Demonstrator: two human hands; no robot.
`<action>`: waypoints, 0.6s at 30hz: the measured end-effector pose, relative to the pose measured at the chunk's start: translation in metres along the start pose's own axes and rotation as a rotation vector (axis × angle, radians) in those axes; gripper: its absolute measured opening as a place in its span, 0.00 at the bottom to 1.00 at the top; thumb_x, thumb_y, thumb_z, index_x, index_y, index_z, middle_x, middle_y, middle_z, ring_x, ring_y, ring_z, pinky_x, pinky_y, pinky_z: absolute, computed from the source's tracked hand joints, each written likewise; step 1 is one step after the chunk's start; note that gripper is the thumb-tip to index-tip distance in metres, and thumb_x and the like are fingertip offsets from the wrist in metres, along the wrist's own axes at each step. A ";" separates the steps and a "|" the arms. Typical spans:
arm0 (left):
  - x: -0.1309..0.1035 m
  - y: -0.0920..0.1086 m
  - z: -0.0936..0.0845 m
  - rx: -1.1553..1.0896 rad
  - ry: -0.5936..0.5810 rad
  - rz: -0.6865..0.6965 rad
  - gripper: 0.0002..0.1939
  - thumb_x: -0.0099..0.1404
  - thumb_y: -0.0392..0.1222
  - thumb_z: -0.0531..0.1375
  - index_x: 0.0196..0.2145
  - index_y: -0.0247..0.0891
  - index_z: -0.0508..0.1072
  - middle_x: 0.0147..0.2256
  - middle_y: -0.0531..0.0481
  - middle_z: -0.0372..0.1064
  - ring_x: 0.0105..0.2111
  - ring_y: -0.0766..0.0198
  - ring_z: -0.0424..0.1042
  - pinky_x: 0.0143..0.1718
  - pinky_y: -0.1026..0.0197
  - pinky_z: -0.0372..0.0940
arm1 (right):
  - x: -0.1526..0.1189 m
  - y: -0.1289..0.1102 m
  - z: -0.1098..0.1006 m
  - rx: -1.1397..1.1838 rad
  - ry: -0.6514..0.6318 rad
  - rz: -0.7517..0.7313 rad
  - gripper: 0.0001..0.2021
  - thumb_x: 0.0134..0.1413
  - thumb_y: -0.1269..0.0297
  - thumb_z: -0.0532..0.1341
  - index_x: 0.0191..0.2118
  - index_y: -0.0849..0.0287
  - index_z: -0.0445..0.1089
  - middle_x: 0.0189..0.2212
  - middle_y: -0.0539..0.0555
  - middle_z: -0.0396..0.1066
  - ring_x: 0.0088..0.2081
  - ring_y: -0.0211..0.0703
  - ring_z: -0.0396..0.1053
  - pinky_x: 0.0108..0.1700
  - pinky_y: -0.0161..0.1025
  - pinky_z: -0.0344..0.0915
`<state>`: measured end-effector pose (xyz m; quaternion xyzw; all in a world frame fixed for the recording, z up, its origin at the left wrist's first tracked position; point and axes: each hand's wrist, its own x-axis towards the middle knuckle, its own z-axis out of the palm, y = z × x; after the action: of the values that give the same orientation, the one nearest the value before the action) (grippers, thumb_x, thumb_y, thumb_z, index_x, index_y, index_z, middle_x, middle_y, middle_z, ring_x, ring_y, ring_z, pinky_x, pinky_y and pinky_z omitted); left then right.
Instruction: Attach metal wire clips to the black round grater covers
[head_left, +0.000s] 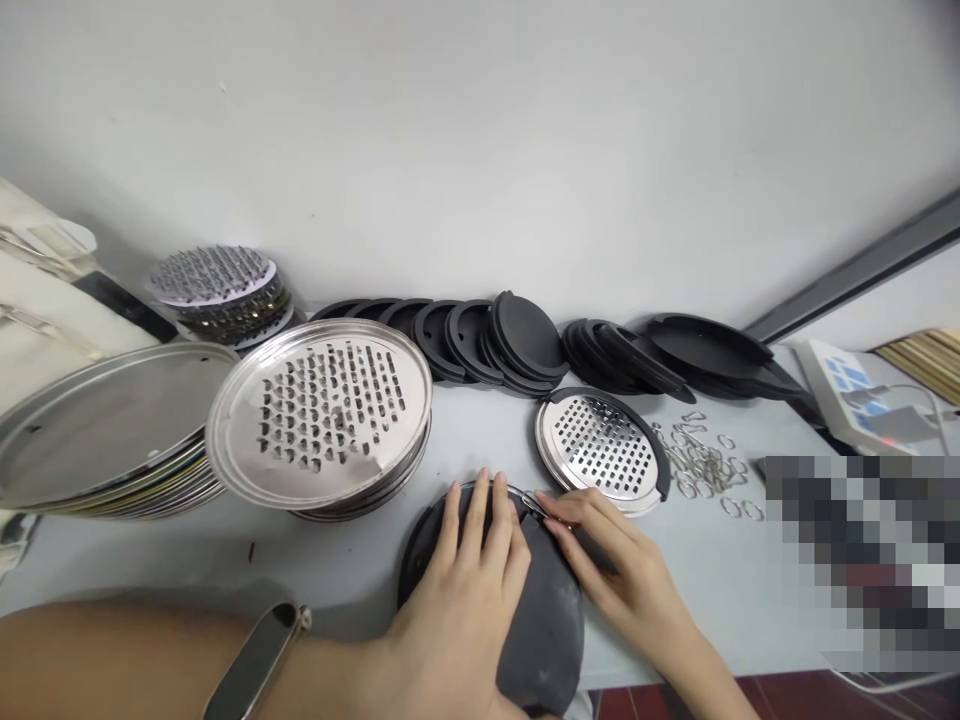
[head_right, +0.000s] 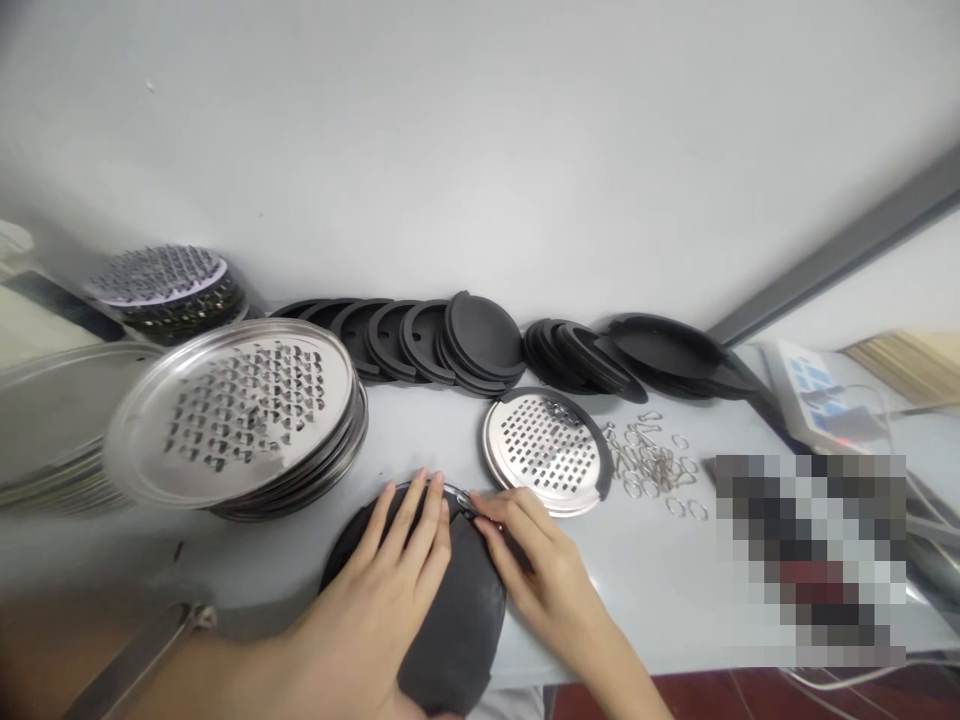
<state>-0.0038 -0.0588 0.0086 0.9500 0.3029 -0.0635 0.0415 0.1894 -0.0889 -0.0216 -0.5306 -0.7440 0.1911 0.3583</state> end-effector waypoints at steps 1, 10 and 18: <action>0.000 0.000 -0.001 0.005 -0.005 -0.003 0.41 0.61 0.62 0.57 0.60 0.25 0.62 0.64 0.26 0.48 0.63 0.32 0.49 0.59 0.36 0.51 | 0.000 0.000 0.000 0.004 -0.003 0.001 0.11 0.64 0.72 0.54 0.50 0.56 0.67 0.39 0.58 0.69 0.41 0.46 0.70 0.42 0.40 0.70; -0.002 0.000 0.005 0.031 0.035 0.016 0.44 0.61 0.65 0.55 0.60 0.23 0.62 0.63 0.24 0.48 0.63 0.30 0.49 0.59 0.34 0.51 | 0.000 -0.001 -0.002 0.019 -0.003 0.007 0.11 0.63 0.73 0.56 0.49 0.57 0.66 0.35 0.54 0.67 0.36 0.42 0.67 0.38 0.37 0.67; -0.003 0.002 0.020 0.118 0.155 0.000 0.35 0.63 0.57 0.56 0.58 0.26 0.65 0.63 0.26 0.51 0.63 0.32 0.51 0.59 0.35 0.49 | 0.002 -0.003 -0.004 0.004 -0.037 0.051 0.05 0.63 0.72 0.55 0.42 0.56 0.63 0.33 0.53 0.64 0.34 0.41 0.64 0.36 0.36 0.64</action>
<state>-0.0068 -0.0648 -0.0104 0.9528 0.3011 -0.0075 -0.0383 0.1895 -0.0884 -0.0163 -0.5448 -0.7365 0.2116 0.3406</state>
